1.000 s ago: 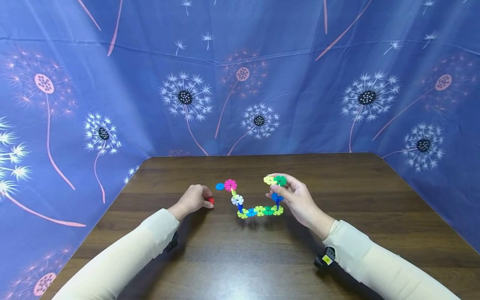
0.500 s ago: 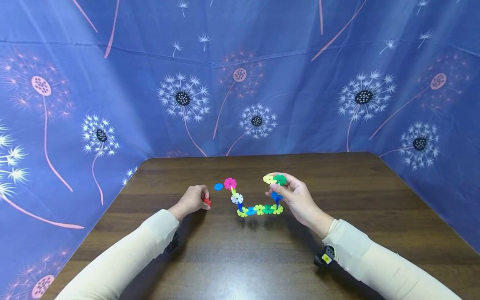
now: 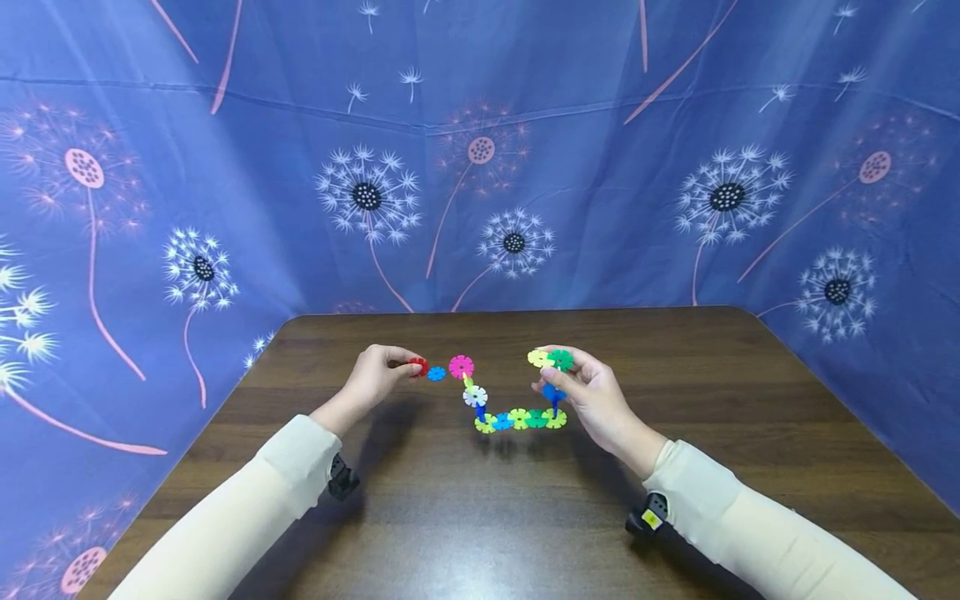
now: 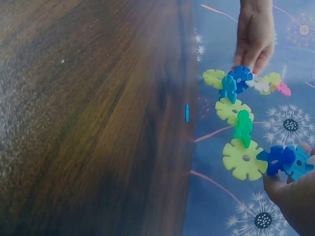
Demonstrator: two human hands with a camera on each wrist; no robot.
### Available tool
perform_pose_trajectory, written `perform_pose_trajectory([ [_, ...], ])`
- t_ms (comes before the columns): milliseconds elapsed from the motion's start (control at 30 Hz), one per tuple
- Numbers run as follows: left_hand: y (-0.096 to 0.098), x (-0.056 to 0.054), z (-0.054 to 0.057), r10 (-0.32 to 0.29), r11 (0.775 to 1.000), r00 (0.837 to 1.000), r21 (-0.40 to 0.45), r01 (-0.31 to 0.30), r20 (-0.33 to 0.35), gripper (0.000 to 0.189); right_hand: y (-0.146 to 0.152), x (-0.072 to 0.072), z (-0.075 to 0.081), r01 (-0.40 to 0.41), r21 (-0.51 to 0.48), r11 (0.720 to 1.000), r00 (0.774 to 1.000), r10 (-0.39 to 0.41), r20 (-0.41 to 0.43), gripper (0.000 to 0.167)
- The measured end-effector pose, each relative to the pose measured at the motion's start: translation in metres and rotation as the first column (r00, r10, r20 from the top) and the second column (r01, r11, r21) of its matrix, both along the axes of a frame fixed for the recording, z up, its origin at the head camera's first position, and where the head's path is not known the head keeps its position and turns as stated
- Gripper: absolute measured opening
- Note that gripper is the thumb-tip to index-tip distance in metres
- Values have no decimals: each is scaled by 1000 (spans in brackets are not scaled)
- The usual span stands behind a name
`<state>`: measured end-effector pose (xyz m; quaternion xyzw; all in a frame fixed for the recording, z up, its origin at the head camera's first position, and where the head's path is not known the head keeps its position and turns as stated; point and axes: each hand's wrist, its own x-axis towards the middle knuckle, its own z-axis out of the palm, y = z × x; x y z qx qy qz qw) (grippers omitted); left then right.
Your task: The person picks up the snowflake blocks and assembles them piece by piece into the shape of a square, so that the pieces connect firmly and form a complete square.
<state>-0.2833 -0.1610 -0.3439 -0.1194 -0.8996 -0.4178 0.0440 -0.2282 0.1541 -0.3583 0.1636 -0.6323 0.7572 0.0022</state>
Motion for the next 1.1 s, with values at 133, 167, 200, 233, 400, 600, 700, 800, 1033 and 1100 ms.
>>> perform_pose_trajectory([
  [133, 5, 6, 10, 19, 999, 998, 27, -18, -54, 17, 2, -1, -1, 3, 4, 1000, 1000, -3, -15, 25],
  [167, 6, 8, 12, 35, 999, 997, 43, -33, -62, 17, 2, -1, -2, 1, 7, 1000, 1000, -1, -15, 26],
  [200, 7, 9, 15, 57, 997, 996, 62, -53, -64, 16, 3, -1, -2, 1, 12, 1000, 1000, -1, -14, 26],
  [233, 8, 11, 17, 73, 994, 995, 86, -67, -67, 16, 3, -1, -2, 2, 15, 1000, 1000, -1, -13, 26],
  [400, 13, 16, 30, 117, 980, 988, 174, -99, -96, 15, 2, -1, -2, 4, 18, 1000, 1000, -4, -19, 27],
  [600, 27, 27, 44, 120, 965, 976, 252, -72, -181, 14, 0, -1, -2, 7, 30, 1000, 999, -5, -40, 30],
  [700, 39, 35, 48, 81, 962, 976, 272, -23, -203, 14, -1, -1, -1, 12, 34, 999, 999, -10, -48, 33],
  [800, 51, 42, 48, 46, 971, 971, 239, 12, -234, 13, -1, -1, 0, 15, 32, 999, 999, -14, -42, 35],
  [1033, 78, 48, 45, -29, 968, 968, 235, 89, -248, 11, -2, 0, 0, 22, 19, 1000, 999, -22, -27, 36],
  [1100, 84, 48, 44, -35, 964, 972, 250, 94, -230, 11, -4, -1, 0, 24, 16, 1000, 999, -24, -26, 35],
])
